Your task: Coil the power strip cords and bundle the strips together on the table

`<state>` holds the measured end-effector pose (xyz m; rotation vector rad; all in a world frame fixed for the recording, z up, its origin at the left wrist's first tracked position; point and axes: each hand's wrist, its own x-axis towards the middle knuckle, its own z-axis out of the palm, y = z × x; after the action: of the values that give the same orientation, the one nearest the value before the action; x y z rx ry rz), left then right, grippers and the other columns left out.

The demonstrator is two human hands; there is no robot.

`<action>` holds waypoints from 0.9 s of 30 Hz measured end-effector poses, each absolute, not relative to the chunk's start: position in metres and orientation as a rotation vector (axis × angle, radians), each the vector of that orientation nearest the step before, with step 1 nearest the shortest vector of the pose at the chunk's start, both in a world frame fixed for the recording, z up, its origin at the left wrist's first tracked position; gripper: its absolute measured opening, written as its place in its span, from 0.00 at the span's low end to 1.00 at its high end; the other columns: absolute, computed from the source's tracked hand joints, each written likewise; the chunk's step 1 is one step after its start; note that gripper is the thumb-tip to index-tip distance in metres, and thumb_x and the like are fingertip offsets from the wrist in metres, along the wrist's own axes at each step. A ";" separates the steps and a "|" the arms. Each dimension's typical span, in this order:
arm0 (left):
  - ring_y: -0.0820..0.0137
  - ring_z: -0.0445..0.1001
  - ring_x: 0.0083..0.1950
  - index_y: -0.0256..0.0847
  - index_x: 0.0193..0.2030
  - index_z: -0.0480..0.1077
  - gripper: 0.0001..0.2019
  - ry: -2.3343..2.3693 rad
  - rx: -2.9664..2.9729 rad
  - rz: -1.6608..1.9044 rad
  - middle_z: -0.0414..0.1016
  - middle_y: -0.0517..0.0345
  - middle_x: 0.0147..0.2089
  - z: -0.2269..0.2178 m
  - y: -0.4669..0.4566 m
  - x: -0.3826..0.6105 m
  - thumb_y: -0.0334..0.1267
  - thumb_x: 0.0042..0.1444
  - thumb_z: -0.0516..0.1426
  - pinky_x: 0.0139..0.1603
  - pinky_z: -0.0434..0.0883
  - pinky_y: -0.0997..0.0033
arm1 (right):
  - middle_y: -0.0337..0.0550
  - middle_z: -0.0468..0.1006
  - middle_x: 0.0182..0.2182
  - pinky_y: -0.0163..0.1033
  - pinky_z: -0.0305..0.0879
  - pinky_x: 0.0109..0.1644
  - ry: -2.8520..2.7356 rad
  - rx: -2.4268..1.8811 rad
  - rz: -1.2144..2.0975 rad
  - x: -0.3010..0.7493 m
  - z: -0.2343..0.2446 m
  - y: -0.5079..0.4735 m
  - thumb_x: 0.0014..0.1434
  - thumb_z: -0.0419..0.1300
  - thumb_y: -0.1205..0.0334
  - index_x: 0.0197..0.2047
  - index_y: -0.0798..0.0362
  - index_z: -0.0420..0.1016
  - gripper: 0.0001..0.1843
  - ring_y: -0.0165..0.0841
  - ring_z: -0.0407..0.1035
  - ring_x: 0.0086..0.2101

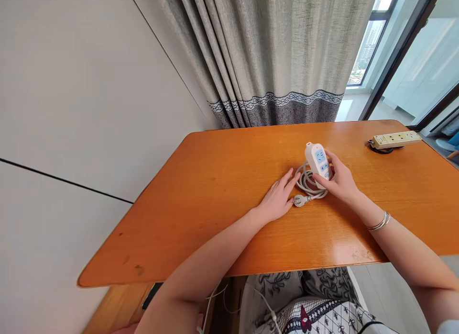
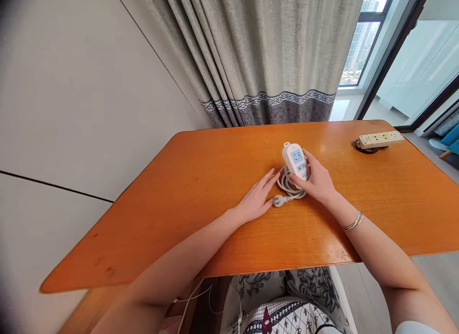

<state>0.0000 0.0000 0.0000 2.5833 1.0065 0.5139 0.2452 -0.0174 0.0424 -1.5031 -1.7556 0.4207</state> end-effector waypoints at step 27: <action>0.63 0.77 0.43 0.42 0.35 0.75 0.12 1.253 2.333 0.896 0.80 0.54 0.37 0.020 0.024 -0.014 0.40 0.65 0.52 0.55 0.69 0.57 | 0.47 0.74 0.54 0.48 0.68 0.58 -0.965 -1.135 0.578 0.249 0.009 0.009 0.46 0.69 0.46 0.56 0.47 0.65 0.36 0.41 0.71 0.53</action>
<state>-0.0137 0.0243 0.0202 2.3332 1.2525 0.8957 0.2490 0.0088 0.0094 -1.1345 -0.9650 0.5781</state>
